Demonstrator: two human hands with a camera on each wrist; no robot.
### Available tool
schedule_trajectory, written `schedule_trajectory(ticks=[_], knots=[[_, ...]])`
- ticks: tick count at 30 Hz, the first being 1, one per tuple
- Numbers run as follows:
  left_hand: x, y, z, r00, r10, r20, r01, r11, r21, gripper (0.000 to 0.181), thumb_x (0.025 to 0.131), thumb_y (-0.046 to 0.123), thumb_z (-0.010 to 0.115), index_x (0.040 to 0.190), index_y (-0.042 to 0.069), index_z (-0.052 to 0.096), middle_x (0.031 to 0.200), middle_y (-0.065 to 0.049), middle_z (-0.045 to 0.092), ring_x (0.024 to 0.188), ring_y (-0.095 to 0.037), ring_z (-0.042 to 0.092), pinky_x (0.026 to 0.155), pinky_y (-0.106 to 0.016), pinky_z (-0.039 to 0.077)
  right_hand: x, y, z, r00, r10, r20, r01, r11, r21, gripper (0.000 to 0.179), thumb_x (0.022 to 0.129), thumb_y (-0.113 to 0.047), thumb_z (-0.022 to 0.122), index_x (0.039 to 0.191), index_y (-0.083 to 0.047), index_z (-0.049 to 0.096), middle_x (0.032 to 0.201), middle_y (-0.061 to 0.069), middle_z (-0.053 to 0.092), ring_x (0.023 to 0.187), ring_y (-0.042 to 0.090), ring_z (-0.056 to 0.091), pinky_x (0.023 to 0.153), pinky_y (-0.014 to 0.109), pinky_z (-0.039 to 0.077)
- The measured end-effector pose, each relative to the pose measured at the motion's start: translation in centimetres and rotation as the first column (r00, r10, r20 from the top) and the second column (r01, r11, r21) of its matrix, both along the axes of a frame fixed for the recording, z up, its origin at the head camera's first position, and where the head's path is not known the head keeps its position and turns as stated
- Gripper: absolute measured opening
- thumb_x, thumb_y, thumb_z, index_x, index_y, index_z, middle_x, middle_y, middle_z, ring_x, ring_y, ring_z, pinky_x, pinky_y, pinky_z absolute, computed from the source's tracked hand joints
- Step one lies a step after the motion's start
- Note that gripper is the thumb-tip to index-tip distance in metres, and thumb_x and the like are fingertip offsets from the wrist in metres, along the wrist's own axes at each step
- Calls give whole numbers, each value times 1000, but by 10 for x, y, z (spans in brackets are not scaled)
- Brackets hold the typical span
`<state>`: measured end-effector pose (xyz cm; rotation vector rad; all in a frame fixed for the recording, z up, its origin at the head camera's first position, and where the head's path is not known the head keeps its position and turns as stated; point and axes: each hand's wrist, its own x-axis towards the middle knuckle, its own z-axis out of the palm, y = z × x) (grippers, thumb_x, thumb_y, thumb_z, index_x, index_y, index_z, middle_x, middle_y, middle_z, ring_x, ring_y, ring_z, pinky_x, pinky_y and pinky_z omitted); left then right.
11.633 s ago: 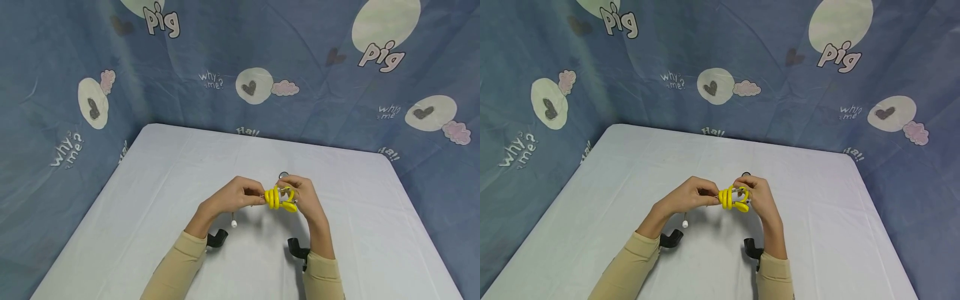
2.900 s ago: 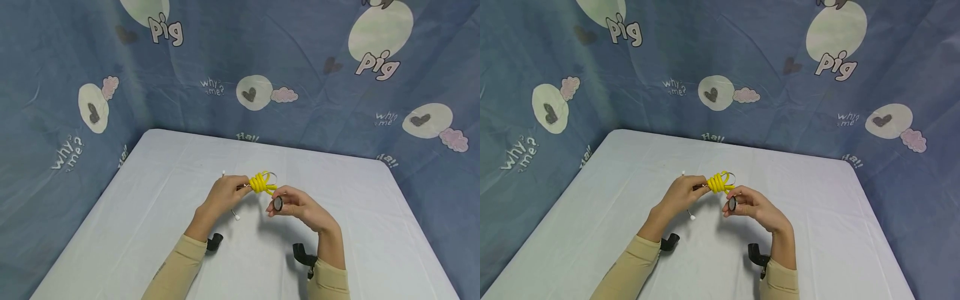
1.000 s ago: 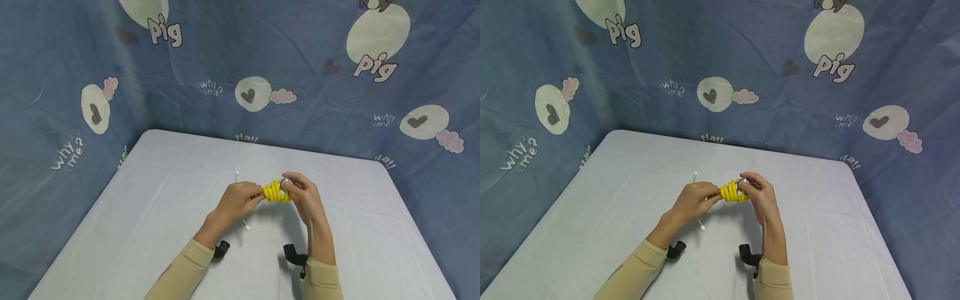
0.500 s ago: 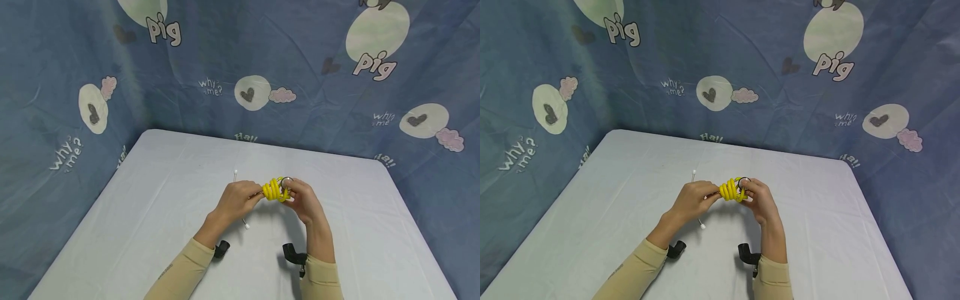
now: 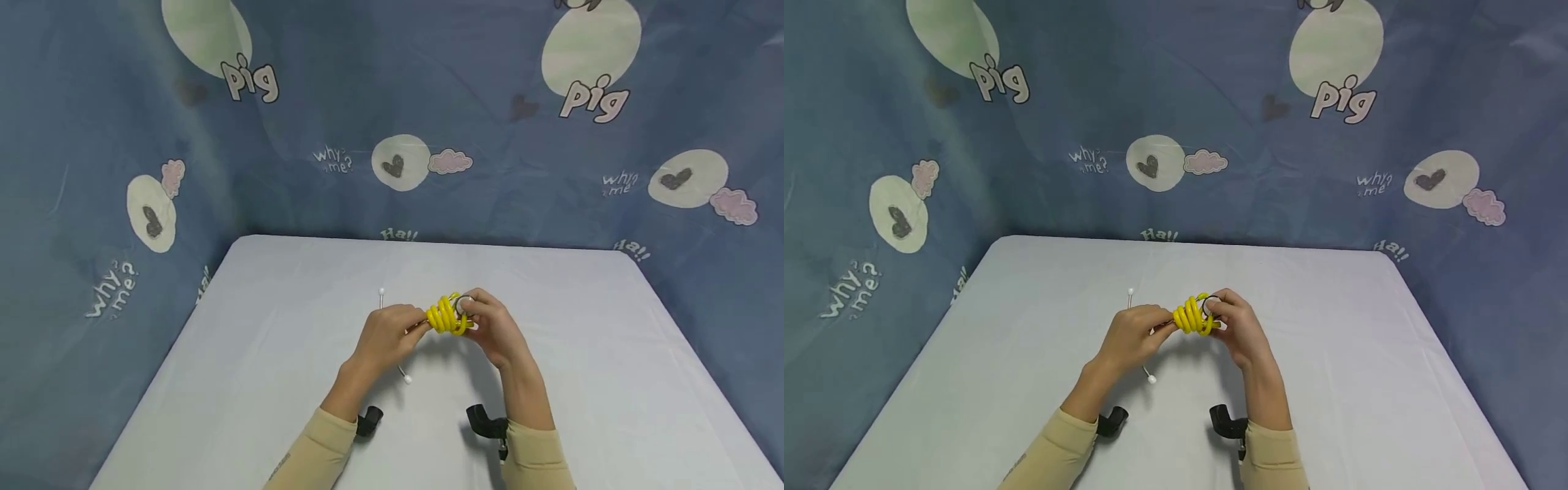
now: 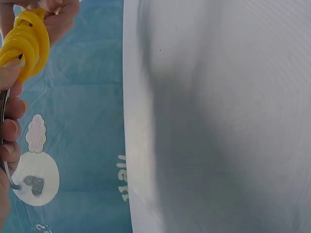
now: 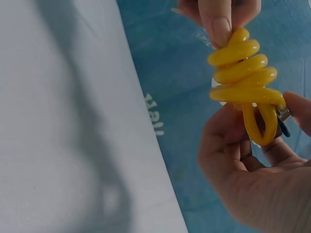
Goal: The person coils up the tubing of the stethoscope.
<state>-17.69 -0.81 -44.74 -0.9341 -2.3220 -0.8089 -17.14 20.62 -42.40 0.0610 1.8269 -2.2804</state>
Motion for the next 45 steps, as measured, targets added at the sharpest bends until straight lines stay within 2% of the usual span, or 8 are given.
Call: schedule_trajectory(ticks=[6, 11, 17, 21, 26, 30, 35, 45], knots=[[4, -22, -7, 999, 50, -20, -49, 999, 24, 15, 85, 19, 78, 76, 19, 67, 63, 10, 58, 57, -2, 44, 53, -14, 36, -7, -22, -5, 998, 63, -20, -63, 998, -8, 8, 98, -16, 56, 94, -9, 56, 96, 3, 57, 86, 19, 56, 84, 42, 48], [3, -34, -10, 998, 44, -44, -42, 999, 28, 15, 84, 19, 80, 76, 18, 67, 63, 9, 58, 56, -2, 44, 53, -14, 35, -8, -33, -10, 997, 70, -30, -71, 997, -15, 8, 99, -16, 57, 94, -9, 56, 96, 3, 58, 86, 19, 57, 82, 42, 48], [-4, -41, -11, 999, 12, -52, -13, 1000, -8, 14, 85, 19, 79, 77, 19, 67, 64, 10, 59, 57, -1, 43, 54, -14, 35, -10, -38, -17, 998, 45, -32, -46, 998, -40, 7, 99, -15, 57, 92, -11, 58, 96, 2, 58, 90, 20, 57, 82, 41, 48], [-4, -48, -13, 997, 28, -66, -29, 999, -25, 16, 84, 18, 80, 76, 20, 66, 64, 11, 57, 57, 0, 41, 54, -13, 35, -14, -46, -23, 999, 52, -10, -53, 996, -77, 8, 99, -13, 56, 91, -12, 57, 98, 2, 58, 88, 20, 56, 80, 39, 49], [-2, -57, -19, 998, 50, -32, -51, 999, -12, 16, 84, 19, 79, 77, 20, 65, 66, 12, 58, 59, -1, 46, 56, -14, 38, -16, -53, -28, 997, 74, -16, -75, 992, -105, 7, 101, -12, 54, 96, -8, 58, 103, 6, 60, 93, 20, 57, 81, 39, 52], [-7, -59, -15, 998, 48, -43, -49, 999, -6, 14, 85, 19, 79, 78, 20, 66, 67, 12, 58, 59, -2, 46, 56, -15, 38, -20, -57, -23, 998, 29, -54, -32, 998, -49, 11, 99, -12, 58, 98, -1, 60, 101, 7, 61, 93, 21, 59, 79, 38, 54], [-11, -61, -10, 995, 81, -50, -82, 996, -24, 13, 84, 18, 80, 78, 21, 68, 68, 13, 62, 61, 0, 50, 57, -15, 42, -25, -63, -19, 998, -38, -57, 39, 999, 16, 15, 95, -13, 64, 97, 2, 63, 96, 5, 63, 91, 20, 61, 78, 37, 56], [-13, -63, -12, 994, 92, -65, -95, 994, -49, 11, 84, 19, 80, 81, 20, 70, 69, 12, 64, 61, 1, 52, 57, -14, 42, -24, -67, -21, 993, -110, -45, 112, 993, 43, 21, 94, -12, 65, 98, 9, 63, 92, 6, 63, 83, 18, 61, 72, 34, 58]])
